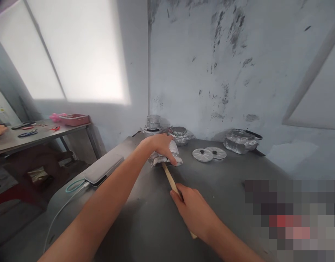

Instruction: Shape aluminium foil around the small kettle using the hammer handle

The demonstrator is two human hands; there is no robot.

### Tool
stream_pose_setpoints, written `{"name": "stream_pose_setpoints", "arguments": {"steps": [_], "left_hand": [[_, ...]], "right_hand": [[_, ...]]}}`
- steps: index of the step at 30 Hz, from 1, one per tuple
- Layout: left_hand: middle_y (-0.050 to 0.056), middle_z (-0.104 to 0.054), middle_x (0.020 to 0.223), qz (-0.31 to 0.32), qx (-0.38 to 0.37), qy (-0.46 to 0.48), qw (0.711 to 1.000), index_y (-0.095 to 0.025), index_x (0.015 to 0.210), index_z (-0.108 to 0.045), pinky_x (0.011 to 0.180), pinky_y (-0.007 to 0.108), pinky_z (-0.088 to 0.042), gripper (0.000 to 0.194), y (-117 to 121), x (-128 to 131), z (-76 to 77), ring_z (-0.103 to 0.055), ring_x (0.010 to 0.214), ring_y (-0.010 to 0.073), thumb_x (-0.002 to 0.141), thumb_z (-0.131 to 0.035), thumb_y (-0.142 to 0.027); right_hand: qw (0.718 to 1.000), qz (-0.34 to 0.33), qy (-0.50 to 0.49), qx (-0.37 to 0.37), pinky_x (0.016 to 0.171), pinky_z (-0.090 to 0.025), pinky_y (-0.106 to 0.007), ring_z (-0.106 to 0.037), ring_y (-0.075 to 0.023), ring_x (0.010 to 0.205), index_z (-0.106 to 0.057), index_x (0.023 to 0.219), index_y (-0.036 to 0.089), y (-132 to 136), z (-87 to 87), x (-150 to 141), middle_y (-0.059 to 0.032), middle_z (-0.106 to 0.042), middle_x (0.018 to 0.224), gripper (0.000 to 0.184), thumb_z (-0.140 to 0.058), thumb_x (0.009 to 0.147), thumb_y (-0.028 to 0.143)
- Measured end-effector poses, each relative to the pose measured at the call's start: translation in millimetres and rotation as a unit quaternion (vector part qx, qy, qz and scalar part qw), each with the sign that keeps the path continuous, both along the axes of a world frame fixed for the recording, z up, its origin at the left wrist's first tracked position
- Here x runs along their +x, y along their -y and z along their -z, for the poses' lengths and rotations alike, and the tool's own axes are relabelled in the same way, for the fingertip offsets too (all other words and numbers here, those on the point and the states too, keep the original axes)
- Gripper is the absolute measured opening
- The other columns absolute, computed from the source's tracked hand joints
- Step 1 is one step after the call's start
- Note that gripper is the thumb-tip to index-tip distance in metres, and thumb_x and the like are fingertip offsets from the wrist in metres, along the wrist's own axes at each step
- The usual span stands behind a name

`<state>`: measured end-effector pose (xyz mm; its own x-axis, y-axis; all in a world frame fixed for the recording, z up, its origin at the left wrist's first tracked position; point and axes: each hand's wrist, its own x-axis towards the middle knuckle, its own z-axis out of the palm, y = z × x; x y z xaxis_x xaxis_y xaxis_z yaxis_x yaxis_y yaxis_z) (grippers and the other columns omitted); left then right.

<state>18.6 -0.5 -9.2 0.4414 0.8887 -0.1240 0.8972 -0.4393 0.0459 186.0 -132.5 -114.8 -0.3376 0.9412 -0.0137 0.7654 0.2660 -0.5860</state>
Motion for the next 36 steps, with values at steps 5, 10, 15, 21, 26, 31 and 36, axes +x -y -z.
{"name": "stream_pose_setpoints", "arguments": {"steps": [5,10,15,21,26,31,36], "left_hand": [[0.013,-0.040,0.143,-0.013,-0.010,0.006,1.000,-0.022,0.142,-0.034,0.085,0.038,-0.049,0.123,1.4,-0.6,-1.1,-0.042,0.123,0.0397,0.039,-0.070,-0.079],[0.014,-0.037,0.145,-0.009,-0.003,0.000,1.000,-0.021,0.142,-0.033,0.085,0.038,-0.048,0.123,1.9,-1.1,-1.6,-0.039,0.125,0.0395,0.040,-0.068,-0.081],[0.014,-0.037,0.145,-0.009,0.001,0.002,1.000,-0.020,0.141,-0.034,0.083,0.038,-0.050,0.124,0.5,-1.4,-0.3,-0.042,0.123,0.0389,0.039,-0.067,-0.082],[0.013,-0.036,0.146,0.000,0.001,0.010,1.000,-0.020,0.143,-0.031,0.082,0.039,-0.050,0.129,-3.1,-5.2,1.1,-0.040,0.124,0.0394,0.036,-0.065,-0.084],[0.013,-0.040,0.143,-0.004,0.002,0.006,1.000,-0.018,0.142,-0.032,0.082,0.038,-0.049,0.129,-2.1,-4.7,0.4,-0.044,0.121,0.0391,0.036,-0.064,-0.085],[0.012,-0.040,0.144,-0.004,-0.001,0.002,1.000,-0.020,0.143,-0.031,0.082,0.036,-0.049,0.127,-1.6,-4.0,-0.3,-0.042,0.123,0.0391,0.039,-0.064,-0.084],[0.011,-0.041,0.143,-0.004,0.002,0.005,1.000,-0.019,0.145,-0.028,0.084,0.037,-0.049,0.129,-2.6,-4.7,0.7,-0.040,0.124,0.0396,0.039,-0.063,-0.084]], "right_hand": [[0.999,0.020,-0.018,0.028,0.048,-0.028,-0.022,-0.044,-0.0101,0.050,-0.045,0.070,0.021,3.3,-5.4,-1.5,0.0027,-0.049,0.058,0.038,-0.032,0.093,0.048],[1.000,0.013,0.014,-0.003,0.048,-0.029,-0.023,-0.048,-0.0115,0.052,-0.049,0.068,0.020,0.2,-4.2,-0.2,-0.0004,-0.055,0.060,0.040,-0.035,0.092,0.048],[1.000,0.008,-0.004,-0.005,0.048,-0.030,-0.022,-0.048,-0.0109,0.052,-0.046,0.068,0.020,-0.6,-0.7,1.0,0.0011,-0.054,0.060,0.041,-0.033,0.093,0.050],[1.000,0.017,-0.011,0.009,0.047,-0.030,-0.022,-0.046,-0.0099,0.050,-0.045,0.070,0.021,2.4,-5.5,-0.9,0.0024,-0.050,0.059,0.039,-0.031,0.094,0.048],[1.000,0.008,0.009,-0.015,0.047,-0.029,-0.022,-0.047,-0.0102,0.051,-0.045,0.068,0.020,0.3,-2.6,0.0,0.0005,-0.054,0.062,0.040,-0.032,0.093,0.048],[1.000,0.012,-0.009,0.010,0.048,-0.027,-0.022,-0.043,-0.0091,0.050,-0.042,0.068,0.021,2.4,-3.4,-0.6,0.0036,-0.047,0.058,0.040,-0.030,0.094,0.048],[1.000,0.016,0.019,0.002,0.048,-0.028,-0.022,-0.045,-0.0101,0.052,-0.045,0.069,0.021,2.6,-7.8,-0.2,0.0020,-0.050,0.059,0.039,-0.031,0.094,0.047]]}}
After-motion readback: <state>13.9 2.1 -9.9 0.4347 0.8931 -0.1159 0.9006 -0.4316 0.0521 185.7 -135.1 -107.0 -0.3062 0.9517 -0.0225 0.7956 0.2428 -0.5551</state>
